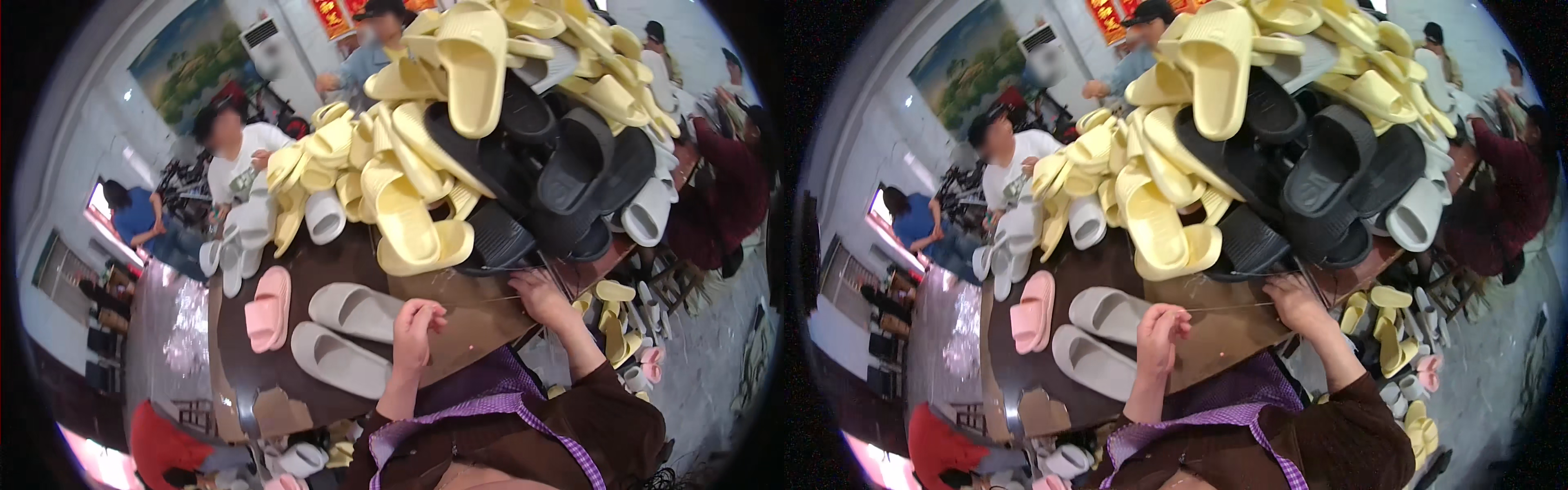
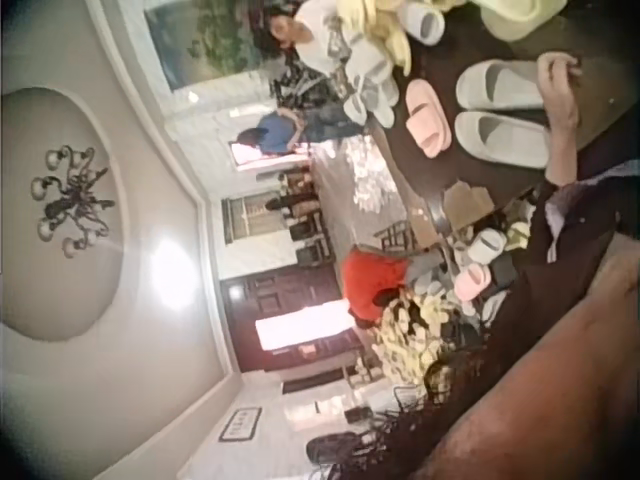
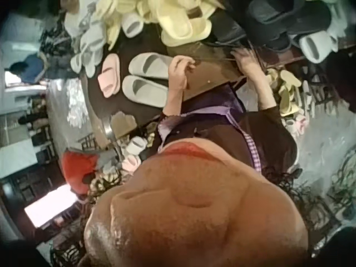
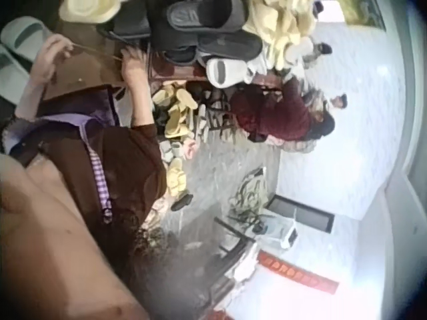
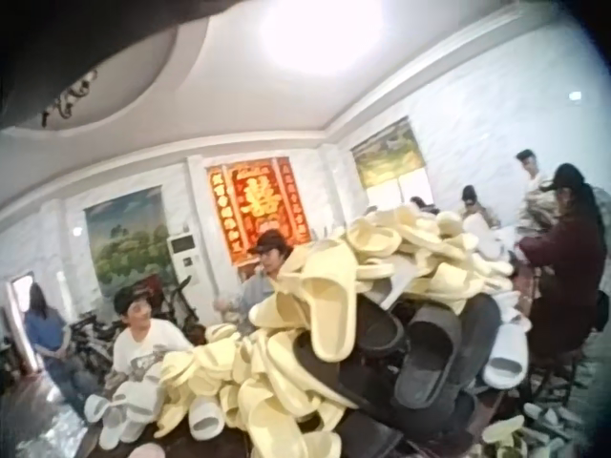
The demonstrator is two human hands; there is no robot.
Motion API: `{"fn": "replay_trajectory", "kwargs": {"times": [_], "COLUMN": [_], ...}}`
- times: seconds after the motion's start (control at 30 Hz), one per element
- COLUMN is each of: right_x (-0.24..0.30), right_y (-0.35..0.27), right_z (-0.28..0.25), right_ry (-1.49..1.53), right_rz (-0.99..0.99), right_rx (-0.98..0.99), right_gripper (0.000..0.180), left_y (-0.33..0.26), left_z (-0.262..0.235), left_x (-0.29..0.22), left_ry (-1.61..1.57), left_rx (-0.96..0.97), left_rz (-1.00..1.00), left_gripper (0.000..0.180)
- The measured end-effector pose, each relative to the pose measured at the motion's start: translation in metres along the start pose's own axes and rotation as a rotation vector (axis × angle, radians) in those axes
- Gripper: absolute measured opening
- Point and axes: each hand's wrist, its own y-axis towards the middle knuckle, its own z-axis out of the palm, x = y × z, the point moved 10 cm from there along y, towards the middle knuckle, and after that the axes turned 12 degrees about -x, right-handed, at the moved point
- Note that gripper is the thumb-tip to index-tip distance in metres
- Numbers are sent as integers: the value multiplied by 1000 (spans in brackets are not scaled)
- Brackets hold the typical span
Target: The person arranges slippers into pairs on the table and fastens them together with plastic ties by hand.
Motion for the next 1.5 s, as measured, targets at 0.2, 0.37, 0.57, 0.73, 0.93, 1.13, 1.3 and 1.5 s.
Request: {"fn": "replay_trajectory", "kwargs": {"times": [0.2,0.37,0.57,0.73,0.93,1.13,1.3,1.5], "right_x": [6,9,0,-5,-9,-20,-13,5], "right_y": [-3,-6,-4,1,1,-4,1,1], "right_z": [-2,3,12,15,21,25,24,11], "right_ry": [-11,-13,-116,-129,-56,-73,-70,-84], "right_rz": [-11,-20,-1,2,34,72,36,0], "right_rx": [22,41,52,2,14,-16,-12,0], "right_gripper": [41,46,36,34,33,31,30,30], "left_y": [13,10,8,11,1,-9,-17,-30], "left_z": [-22,-58,-95,-116,-172,-225,-229,-214], "left_x": [-6,-31,-49,-59,-72,-75,-71,-49], "left_ry": [-332,-525,-573,-725,-874,-967,-962,-962], "left_rx": [-5,-79,-219,-176,-204,-305,-274,-275], "left_rz": [-43,-20,53,54,136,191,170,49], "left_gripper": [9,9,11,14,15,16,15,12]}}
